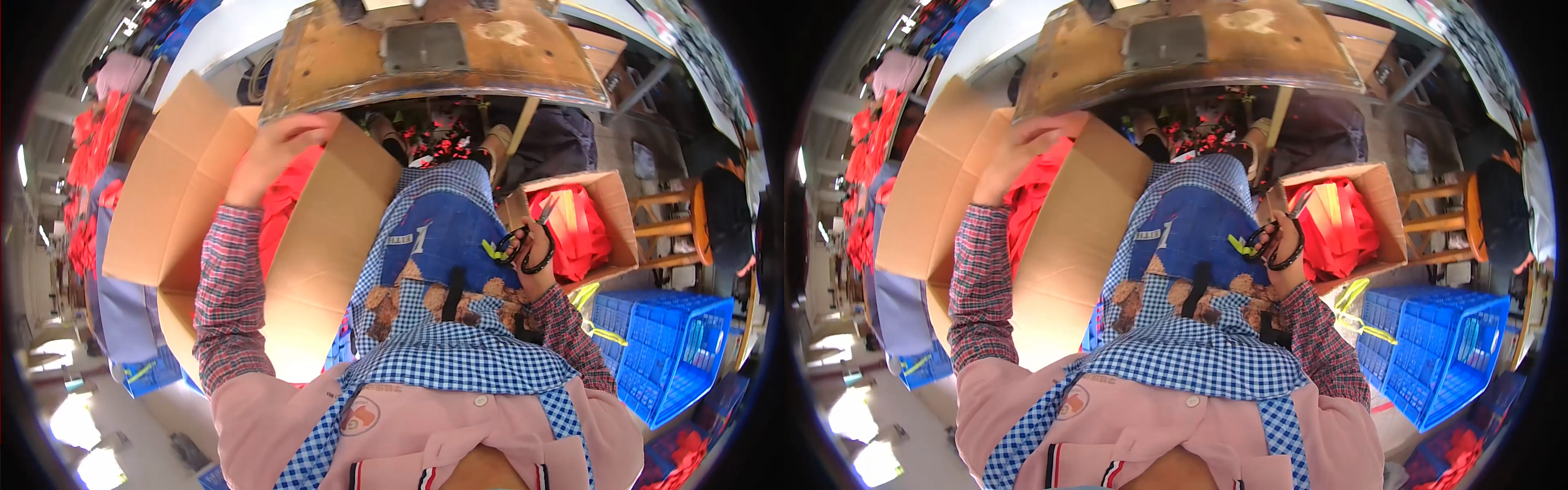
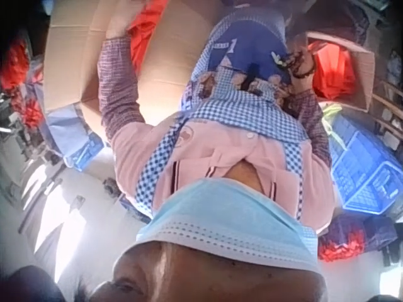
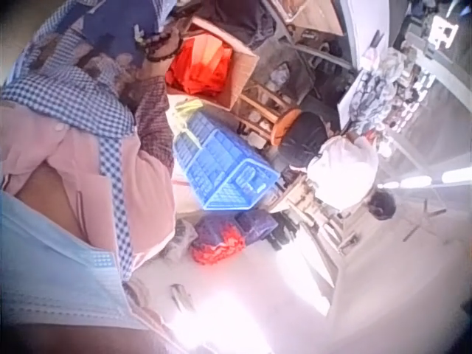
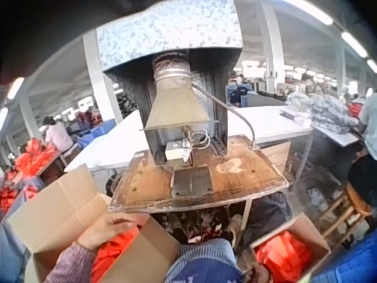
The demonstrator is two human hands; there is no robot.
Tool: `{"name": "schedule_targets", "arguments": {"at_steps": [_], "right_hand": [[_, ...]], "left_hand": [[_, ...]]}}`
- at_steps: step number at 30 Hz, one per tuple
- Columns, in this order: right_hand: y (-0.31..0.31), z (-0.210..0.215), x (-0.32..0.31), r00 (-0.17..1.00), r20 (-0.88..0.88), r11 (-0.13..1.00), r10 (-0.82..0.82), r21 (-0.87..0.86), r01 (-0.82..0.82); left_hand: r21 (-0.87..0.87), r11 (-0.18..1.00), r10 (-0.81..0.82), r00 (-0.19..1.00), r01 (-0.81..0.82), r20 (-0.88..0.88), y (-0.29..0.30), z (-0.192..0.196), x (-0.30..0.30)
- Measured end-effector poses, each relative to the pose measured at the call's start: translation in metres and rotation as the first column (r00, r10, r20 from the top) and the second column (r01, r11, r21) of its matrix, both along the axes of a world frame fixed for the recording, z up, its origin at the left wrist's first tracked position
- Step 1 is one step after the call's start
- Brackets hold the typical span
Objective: Cutting red fabric pieces with scissors.
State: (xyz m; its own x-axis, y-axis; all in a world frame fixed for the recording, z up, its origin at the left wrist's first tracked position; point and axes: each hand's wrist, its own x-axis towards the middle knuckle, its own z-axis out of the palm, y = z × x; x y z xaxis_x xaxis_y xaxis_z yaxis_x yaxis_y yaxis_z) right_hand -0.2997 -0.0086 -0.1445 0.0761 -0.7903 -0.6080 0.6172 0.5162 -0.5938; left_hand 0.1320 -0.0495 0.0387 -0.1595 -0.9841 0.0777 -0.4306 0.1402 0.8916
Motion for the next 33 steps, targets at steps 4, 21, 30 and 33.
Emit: {"name": "schedule_targets", "arguments": {"at_steps": [4,21,30,33], "right_hand": [[-0.011,0.007,0.010,0.997,-0.042,0.997,0.064,-0.031,-0.065],[-0.010,0.031,0.030,0.979,-0.168,0.986,0.114,-0.097,-0.132],[-0.007,0.063,0.063,0.872,-0.415,0.842,0.261,-0.345,-0.416],[-0.008,0.084,0.082,0.879,-0.273,0.842,0.391,-0.281,-0.461]], "left_hand": [[0.229,0.849,0.289,0.782,-0.475,0.552,0.049,-0.072,0.139],[0.082,0.703,0.313,0.411,-0.706,0.856,0.064,-0.201,0.188],[-0.055,0.925,0.379,0.902,-0.376,0.206,0.121,0.072,0.091],[0.066,0.917,0.365,0.893,-0.394,0.264,0.126,0.109,0.026]]}}
